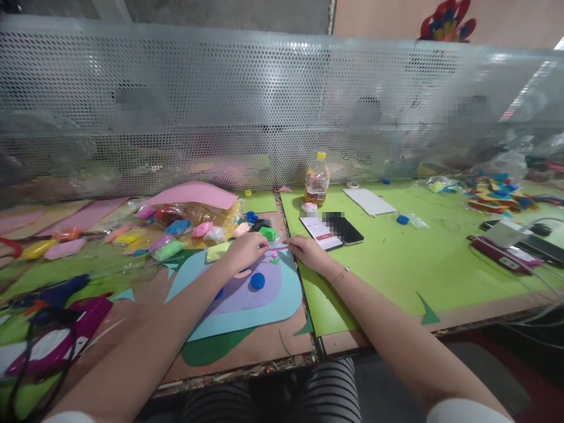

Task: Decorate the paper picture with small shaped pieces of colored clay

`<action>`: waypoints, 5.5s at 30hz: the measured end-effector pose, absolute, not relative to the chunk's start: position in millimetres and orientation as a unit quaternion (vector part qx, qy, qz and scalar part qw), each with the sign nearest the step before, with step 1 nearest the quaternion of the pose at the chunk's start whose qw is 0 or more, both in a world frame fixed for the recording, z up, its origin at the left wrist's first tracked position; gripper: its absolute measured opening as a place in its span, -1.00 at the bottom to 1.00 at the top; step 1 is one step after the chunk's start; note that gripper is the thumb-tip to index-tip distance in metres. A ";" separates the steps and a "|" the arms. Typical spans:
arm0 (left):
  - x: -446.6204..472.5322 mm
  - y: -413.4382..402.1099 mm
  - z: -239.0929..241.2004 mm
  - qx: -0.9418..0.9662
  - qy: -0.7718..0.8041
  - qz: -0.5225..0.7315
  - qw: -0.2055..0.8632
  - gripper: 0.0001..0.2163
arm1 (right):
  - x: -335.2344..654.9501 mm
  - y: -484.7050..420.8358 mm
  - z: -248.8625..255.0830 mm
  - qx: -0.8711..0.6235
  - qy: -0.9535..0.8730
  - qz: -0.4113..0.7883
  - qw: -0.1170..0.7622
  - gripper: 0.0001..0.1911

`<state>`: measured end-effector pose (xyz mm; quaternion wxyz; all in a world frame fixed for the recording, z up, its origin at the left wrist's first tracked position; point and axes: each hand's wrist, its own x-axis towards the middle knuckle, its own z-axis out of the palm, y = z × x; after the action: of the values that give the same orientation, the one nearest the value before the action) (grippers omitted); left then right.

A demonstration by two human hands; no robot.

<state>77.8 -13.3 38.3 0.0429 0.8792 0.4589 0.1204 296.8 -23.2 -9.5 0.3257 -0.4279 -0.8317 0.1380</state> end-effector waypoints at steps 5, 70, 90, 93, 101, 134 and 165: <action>78.4 -15.8 37.2 0.881 0.459 0.109 0.044 -0.83 | 295.2 -25.1 -11.3 -0.410 -0.846 0.147 0.307 -0.75; 89.3 -18.5 30.9 0.880 0.455 0.117 0.075 -0.88 | 290.0 -26.9 -9.8 -0.419 -0.845 0.117 0.312 -0.77; 82.9 -12.2 32.2 0.889 0.407 0.186 0.100 -0.83 | 263.8 -66.2 2.5 -0.469 -0.839 0.067 0.269 -0.82; 84.0 -14.1 33.6 0.891 0.401 0.182 0.111 -0.82 | 259.7 -69.2 4.2 -0.459 -0.842 0.103 0.265 -0.84; 85.0 -16.0 36.4 0.906 0.366 0.162 0.142 -0.79 | 256.4 -82.7 21.3 -0.362 -0.893 0.088 0.251 -0.99; 81.8 -11.3 24.9 0.911 0.353 0.158 0.142 -0.83 | 252.4 -75.1 1.7 -0.324 -0.929 -0.167 0.064 -0.81; 81.6 -14.8 24.3 0.909 0.360 0.147 0.149 -0.78 | 249.9 -70.7 -7.6 -0.331 -0.927 -0.168 0.059 -0.67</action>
<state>81.6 -14.8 24.3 0.1487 0.9091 0.3601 0.1472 249.9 -70.7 -7.6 0.0585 -0.3312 -0.9267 -0.1676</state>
